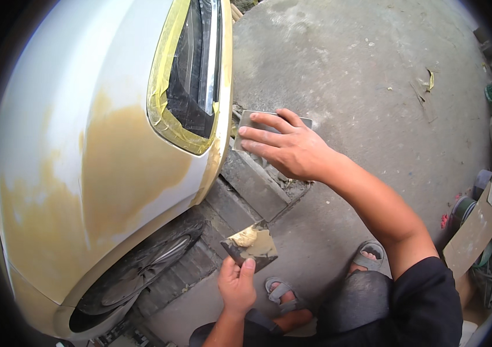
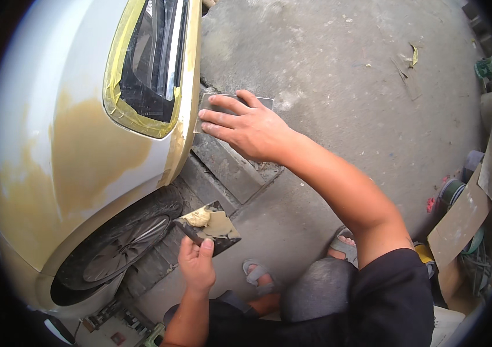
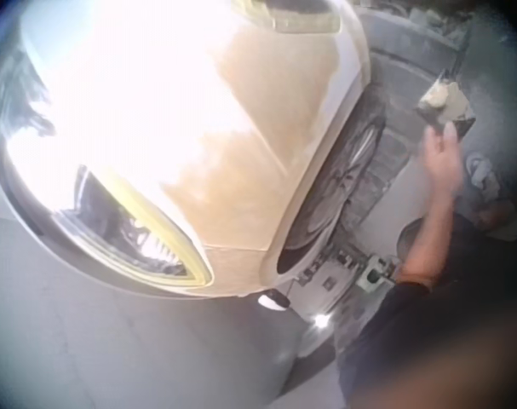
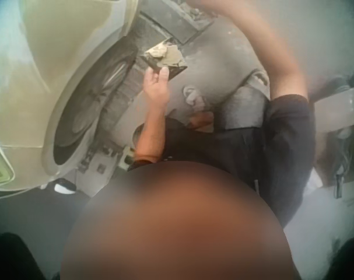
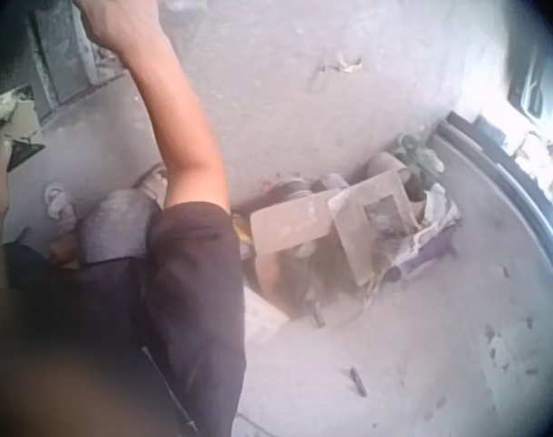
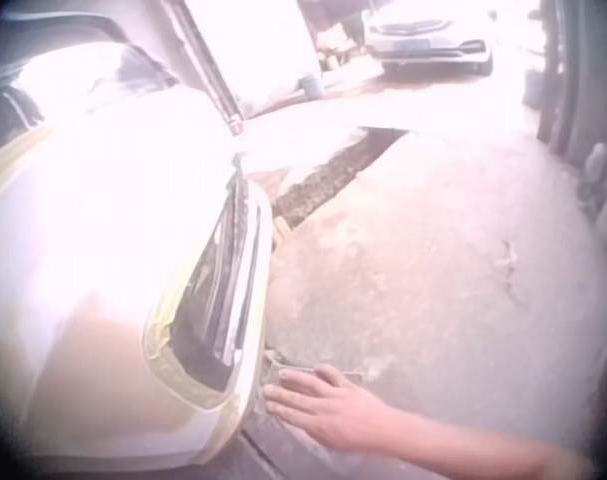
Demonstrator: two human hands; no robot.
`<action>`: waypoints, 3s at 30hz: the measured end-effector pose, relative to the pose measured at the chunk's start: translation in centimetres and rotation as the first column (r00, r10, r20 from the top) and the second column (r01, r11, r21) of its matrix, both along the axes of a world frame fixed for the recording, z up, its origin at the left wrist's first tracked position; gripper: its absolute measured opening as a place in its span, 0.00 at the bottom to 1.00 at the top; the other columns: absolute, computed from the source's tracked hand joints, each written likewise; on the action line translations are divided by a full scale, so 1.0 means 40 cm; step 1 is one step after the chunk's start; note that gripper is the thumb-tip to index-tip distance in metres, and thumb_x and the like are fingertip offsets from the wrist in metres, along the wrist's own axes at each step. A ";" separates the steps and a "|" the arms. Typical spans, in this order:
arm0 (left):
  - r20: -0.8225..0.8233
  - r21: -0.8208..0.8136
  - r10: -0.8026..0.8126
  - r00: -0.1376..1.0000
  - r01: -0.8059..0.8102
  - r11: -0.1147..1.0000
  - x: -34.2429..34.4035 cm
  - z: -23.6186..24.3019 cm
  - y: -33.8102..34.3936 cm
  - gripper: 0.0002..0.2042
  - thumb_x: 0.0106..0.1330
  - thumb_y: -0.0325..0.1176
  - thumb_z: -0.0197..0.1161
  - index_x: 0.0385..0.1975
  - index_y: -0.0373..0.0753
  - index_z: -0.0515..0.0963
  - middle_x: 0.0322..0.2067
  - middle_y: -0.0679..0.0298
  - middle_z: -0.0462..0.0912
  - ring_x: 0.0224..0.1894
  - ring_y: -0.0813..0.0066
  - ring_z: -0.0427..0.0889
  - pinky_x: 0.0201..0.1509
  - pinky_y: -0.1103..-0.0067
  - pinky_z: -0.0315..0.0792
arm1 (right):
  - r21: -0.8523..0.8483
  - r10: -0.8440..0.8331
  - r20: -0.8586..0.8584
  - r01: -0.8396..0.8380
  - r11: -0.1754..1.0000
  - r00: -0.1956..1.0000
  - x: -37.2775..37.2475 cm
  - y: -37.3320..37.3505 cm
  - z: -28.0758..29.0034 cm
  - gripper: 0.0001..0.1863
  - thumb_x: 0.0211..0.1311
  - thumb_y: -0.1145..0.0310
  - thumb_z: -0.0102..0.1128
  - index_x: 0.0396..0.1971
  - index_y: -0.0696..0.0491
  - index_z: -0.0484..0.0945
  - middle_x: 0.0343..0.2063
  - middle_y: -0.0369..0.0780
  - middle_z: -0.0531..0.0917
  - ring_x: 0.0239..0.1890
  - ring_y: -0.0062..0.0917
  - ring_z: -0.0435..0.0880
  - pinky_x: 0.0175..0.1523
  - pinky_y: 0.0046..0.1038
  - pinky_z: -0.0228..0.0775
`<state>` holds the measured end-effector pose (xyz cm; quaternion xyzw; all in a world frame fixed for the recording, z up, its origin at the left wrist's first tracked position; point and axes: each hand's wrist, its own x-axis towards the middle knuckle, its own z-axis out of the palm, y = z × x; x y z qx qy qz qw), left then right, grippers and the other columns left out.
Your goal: The person applies beige body filler to the front bumper of a white car using a putty knife and a smaller spreader. The person repeatedly scoops filler and smooths it over the surface near the headlight and wheel arch.
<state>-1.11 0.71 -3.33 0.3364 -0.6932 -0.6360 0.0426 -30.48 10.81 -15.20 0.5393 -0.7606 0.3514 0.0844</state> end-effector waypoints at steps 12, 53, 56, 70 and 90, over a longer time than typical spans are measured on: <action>0.057 0.058 0.009 0.998 -0.013 0.998 0.074 -0.030 0.039 0.17 0.77 0.24 0.59 0.63 0.28 0.71 0.54 0.57 0.84 0.55 0.74 0.82 0.64 0.77 0.72 | 0.001 0.072 -0.004 -0.072 0.997 0.997 -0.033 -0.078 -0.030 0.20 0.76 0.64 0.52 0.65 0.40 0.80 0.72 0.24 0.74 0.74 0.25 0.68 0.77 0.52 0.54; 0.121 0.034 -0.010 0.993 0.006 0.999 0.062 -0.026 0.045 0.17 0.77 0.24 0.59 0.62 0.28 0.72 0.53 0.57 0.85 0.55 0.74 0.83 0.63 0.76 0.74 | -0.093 0.111 0.069 -0.105 0.990 0.991 -0.197 -0.115 -0.032 0.21 0.69 0.74 0.60 0.60 0.43 0.82 0.68 0.28 0.78 0.73 0.29 0.70 0.80 0.48 0.51; 0.121 0.034 0.005 0.993 -0.009 0.999 0.065 -0.025 0.043 0.17 0.77 0.24 0.59 0.63 0.28 0.71 0.54 0.57 0.85 0.55 0.73 0.83 0.64 0.75 0.73 | -0.090 0.142 0.101 -0.133 0.987 0.985 -0.195 -0.108 -0.042 0.21 0.68 0.74 0.61 0.59 0.44 0.83 0.67 0.29 0.79 0.73 0.29 0.71 0.80 0.48 0.52; 0.116 0.051 0.021 0.993 -0.027 0.998 0.060 -0.025 0.046 0.18 0.78 0.25 0.58 0.63 0.27 0.70 0.54 0.57 0.84 0.56 0.74 0.82 0.65 0.76 0.72 | -0.072 0.150 0.050 -0.146 0.987 0.987 -0.260 -0.114 -0.033 0.21 0.71 0.75 0.57 0.60 0.43 0.84 0.66 0.29 0.81 0.73 0.30 0.71 0.79 0.45 0.55; 0.106 0.044 0.020 0.994 -0.025 0.999 0.045 -0.035 0.031 0.20 0.78 0.26 0.58 0.66 0.27 0.68 0.56 0.57 0.83 0.57 0.74 0.82 0.66 0.75 0.71 | 0.063 -0.060 0.215 0.047 0.997 0.975 -0.117 -0.128 0.026 0.22 0.71 0.73 0.53 0.63 0.46 0.80 0.69 0.31 0.78 0.71 0.30 0.71 0.68 0.49 0.64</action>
